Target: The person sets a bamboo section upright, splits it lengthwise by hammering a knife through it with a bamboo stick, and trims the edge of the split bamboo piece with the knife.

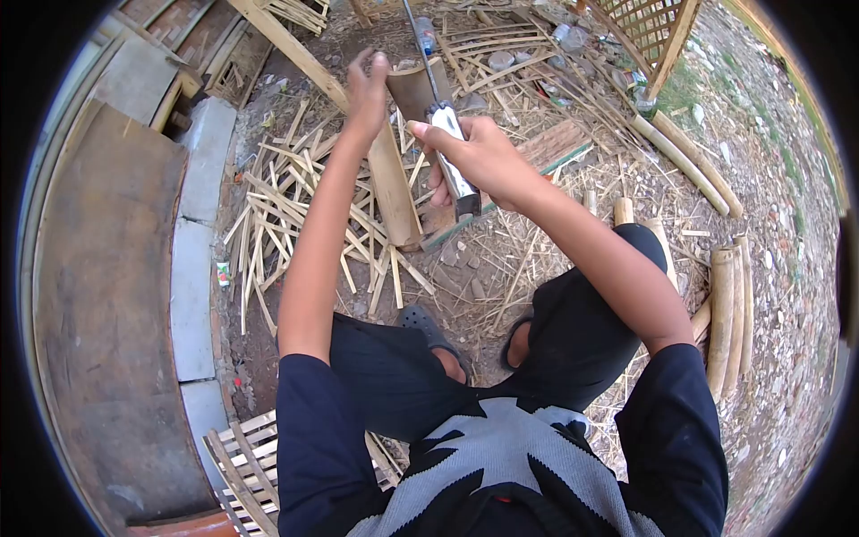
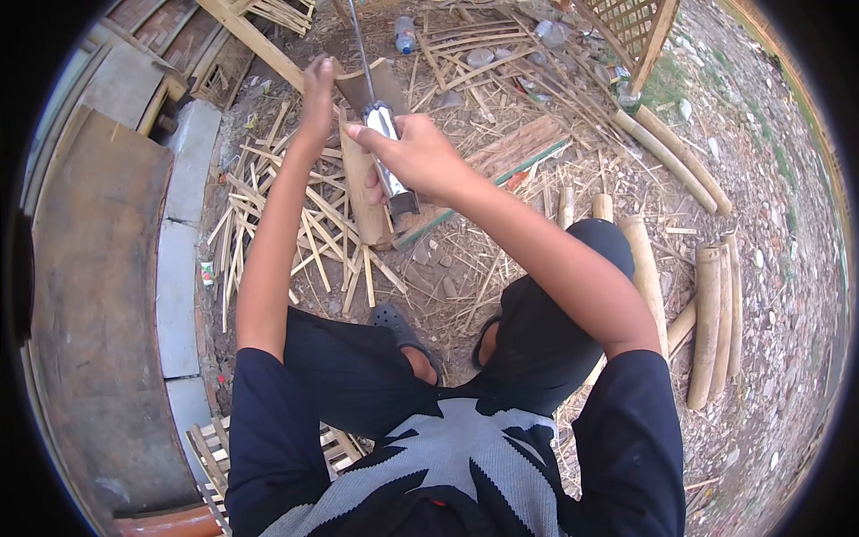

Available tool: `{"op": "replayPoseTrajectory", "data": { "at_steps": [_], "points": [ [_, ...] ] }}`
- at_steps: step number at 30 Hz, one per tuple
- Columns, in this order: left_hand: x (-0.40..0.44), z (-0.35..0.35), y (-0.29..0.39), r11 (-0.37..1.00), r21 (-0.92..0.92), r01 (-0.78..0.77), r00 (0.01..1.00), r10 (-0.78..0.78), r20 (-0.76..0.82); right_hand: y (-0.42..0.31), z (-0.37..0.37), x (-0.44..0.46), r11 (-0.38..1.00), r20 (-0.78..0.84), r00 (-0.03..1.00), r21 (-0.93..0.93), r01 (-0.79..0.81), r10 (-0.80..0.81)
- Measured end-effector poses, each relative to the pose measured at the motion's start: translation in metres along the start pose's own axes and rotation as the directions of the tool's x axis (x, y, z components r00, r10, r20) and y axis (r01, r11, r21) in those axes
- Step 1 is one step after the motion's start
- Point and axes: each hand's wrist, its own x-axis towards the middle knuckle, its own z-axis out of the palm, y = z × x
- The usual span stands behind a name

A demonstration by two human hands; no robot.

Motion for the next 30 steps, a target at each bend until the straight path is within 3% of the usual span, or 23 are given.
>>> {"op": "replayPoseTrajectory", "data": {
  "at_steps": [2,5,9,13,15,16,19,22,30],
  "points": [
    [0.001,0.002,0.002,0.972,0.192,-0.134,0.975,0.164,-0.149,0.001,0.0,-0.001,1.0,-0.004,1.0,0.013,0.001,-0.001],
    [-0.012,-0.003,0.022,0.993,0.056,-0.104,0.962,0.115,-0.249,0.003,-0.001,-0.001,0.999,0.009,1.0,0.036,0.004,-0.004],
    [-0.054,-0.004,0.044,0.993,-0.043,-0.113,0.985,0.106,-0.134,0.003,-0.002,-0.001,0.998,0.024,1.0,0.06,0.009,-0.011],
    [-0.068,-0.008,0.04,0.867,0.394,-0.306,0.938,0.346,-0.033,0.004,0.001,-0.001,0.997,0.042,0.999,0.076,0.03,-0.033],
    [-0.056,-0.009,0.036,0.732,0.531,-0.427,0.871,0.491,0.024,0.003,0.004,-0.002,0.996,0.017,1.0,0.09,0.01,-0.012],
    [-0.05,-0.008,0.034,0.743,0.495,-0.45,0.863,0.505,0.025,0.001,0.005,-0.003,0.995,0.0,1.0,0.097,0.003,-0.003],
    [-0.039,-0.004,0.023,0.861,0.354,-0.365,0.931,0.348,0.114,-0.003,0.002,-0.003,0.996,-0.018,1.0,0.084,0.021,-0.02],
    [-0.043,0.002,0.022,0.845,0.414,-0.339,0.932,0.361,0.026,-0.009,-0.003,-0.003,1.0,-0.082,0.997,-0.006,-0.011,0.011],
    [-0.033,-0.005,0.025,0.844,0.408,-0.347,0.936,0.342,0.087,-0.028,-0.012,-0.011,0.985,-0.072,0.997,-0.167,-0.038,0.027]
  ]
}}
